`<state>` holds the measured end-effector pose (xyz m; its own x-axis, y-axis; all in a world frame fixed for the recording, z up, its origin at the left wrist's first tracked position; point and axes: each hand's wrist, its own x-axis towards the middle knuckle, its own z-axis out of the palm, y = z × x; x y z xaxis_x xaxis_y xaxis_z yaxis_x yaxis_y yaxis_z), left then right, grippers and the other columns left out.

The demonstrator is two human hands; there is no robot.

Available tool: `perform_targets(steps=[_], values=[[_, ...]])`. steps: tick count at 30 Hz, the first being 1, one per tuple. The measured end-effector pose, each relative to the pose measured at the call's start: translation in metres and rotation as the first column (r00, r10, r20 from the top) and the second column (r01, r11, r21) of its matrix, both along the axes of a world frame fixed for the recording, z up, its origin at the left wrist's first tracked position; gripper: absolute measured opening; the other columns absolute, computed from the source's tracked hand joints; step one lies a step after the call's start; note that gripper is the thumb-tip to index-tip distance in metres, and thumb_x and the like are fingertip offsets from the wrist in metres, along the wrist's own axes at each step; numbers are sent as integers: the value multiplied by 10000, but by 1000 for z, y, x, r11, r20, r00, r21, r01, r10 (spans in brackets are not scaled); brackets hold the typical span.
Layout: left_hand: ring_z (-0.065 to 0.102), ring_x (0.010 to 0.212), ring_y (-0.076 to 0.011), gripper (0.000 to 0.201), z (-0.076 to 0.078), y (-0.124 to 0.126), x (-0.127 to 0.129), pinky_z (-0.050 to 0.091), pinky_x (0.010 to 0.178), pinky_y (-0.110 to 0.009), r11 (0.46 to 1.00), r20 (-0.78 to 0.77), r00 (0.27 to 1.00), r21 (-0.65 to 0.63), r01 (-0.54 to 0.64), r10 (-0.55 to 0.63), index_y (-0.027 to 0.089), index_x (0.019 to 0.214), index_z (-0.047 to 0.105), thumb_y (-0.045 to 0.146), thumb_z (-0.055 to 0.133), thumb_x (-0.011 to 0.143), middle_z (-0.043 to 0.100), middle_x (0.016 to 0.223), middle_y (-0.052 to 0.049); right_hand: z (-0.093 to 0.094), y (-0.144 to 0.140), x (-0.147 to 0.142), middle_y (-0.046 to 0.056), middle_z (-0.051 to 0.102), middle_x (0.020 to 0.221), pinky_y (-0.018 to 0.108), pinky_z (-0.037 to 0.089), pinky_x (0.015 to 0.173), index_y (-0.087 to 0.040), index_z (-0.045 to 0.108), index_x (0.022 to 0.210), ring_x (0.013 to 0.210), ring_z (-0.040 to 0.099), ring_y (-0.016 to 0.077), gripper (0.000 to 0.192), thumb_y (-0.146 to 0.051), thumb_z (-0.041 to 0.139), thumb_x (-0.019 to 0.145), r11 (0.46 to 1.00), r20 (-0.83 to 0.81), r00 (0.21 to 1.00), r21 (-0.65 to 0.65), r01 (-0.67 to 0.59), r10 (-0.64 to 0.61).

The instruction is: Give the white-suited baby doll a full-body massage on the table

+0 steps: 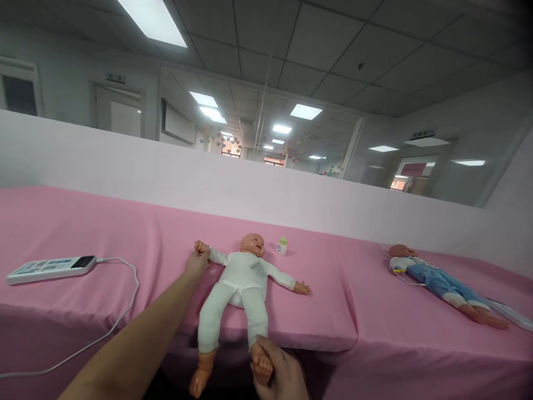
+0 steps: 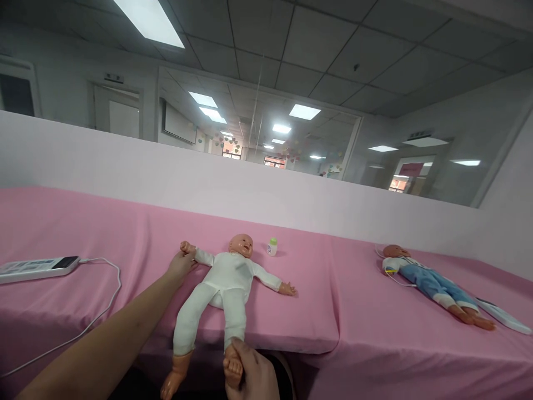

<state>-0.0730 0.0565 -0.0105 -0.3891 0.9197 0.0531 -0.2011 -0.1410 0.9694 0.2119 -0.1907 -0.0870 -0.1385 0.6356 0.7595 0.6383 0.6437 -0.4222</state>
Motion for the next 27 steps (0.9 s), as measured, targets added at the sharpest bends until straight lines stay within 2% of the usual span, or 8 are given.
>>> perform_targets(steps=[3, 6, 9, 12, 15, 18, 23, 27], values=[[753, 928, -293, 260, -6, 4, 0, 614, 744, -362, 1000, -166, 986, 17, 12, -9, 175, 1035, 646, 380, 676, 879, 755, 944, -110, -11, 5, -2, 69, 818, 987, 295, 667, 734, -255, 714, 1253, 793, 807, 246, 394, -288, 625, 871, 1000, 11, 1000, 24, 12, -13], [735, 1028, -300, 278, 3, -5, 12, 579, 847, -367, 990, -443, 896, 130, 56, 7, 197, 1073, 648, 408, 631, 894, 776, 1063, -102, 0, 10, -2, 80, 814, 1039, 310, 668, 764, -245, 686, 1302, 823, 806, 247, 424, -300, 625, 886, 998, -11, 1000, 53, 22, -21], [706, 1103, -283, 300, 23, -23, 34, 520, 922, -360, 961, -723, 690, 213, 177, 33, 253, 1178, 661, 383, 603, 913, 768, 1184, -65, 30, 21, 1, 82, 798, 1137, 316, 657, 838, -235, 635, 1372, 931, 799, 238, 460, -291, 620, 916, 999, -45, 999, 43, 11, -9], [715, 972, -273, 226, 40, -37, 60, 505, 863, -358, 927, -909, 416, 165, 337, 11, 251, 1089, 706, 342, 588, 919, 782, 1054, -68, 63, 42, 0, 78, 787, 1179, 330, 643, 885, -230, 613, 1409, 982, 788, 238, 498, -277, 629, 913, 1000, -51, 999, 14, 13, -13], [687, 1057, -304, 209, 44, -40, 80, 488, 944, -394, 884, -983, 171, 133, 447, 61, 219, 1037, 743, 289, 618, 886, 774, 1091, -117, 83, 71, -6, 85, 782, 1200, 369, 626, 939, -226, 649, 1369, 1030, 777, 261, 484, -244, 645, 885, 998, -39, 997, -26, 62, -63], [644, 1188, -320, 318, 39, -37, 87, 436, 1072, -426, 862, -995, 36, 96, 497, 90, 220, 1163, 747, 290, 662, 864, 747, 1245, -138, 85, 94, -15, 89, 781, 1205, 409, 606, 984, -220, 668, 1346, 1084, 760, 275, 489, -182, 654, 859, 994, 4, 997, -74, 82, -82], [641, 1206, -321, 312, 38, -37, 78, 455, 1026, -414, 897, -997, 68, 62, 438, 36, 239, 1172, 741, 269, 614, 888, 744, 1255, -136, 80, 98, -19, 103, 778, 1213, 432, 609, 976, -204, 671, 1342, 1085, 757, 288, 471, -180, 645, 872, 992, -9, 998, -112, 65, -67], [712, 959, -291, 190, 43, -32, 58, 494, 823, -360, 938, -937, 347, 78, 339, -47, 235, 999, 710, 345, 583, 910, 780, 1004, -93, 78, 68, -6, 102, 781, 1204, 390, 627, 949, -207, 651, 1365, 1029, 778, 272, 472, -247, 644, 894, 995, -93, 995, -101, 24, -33]])
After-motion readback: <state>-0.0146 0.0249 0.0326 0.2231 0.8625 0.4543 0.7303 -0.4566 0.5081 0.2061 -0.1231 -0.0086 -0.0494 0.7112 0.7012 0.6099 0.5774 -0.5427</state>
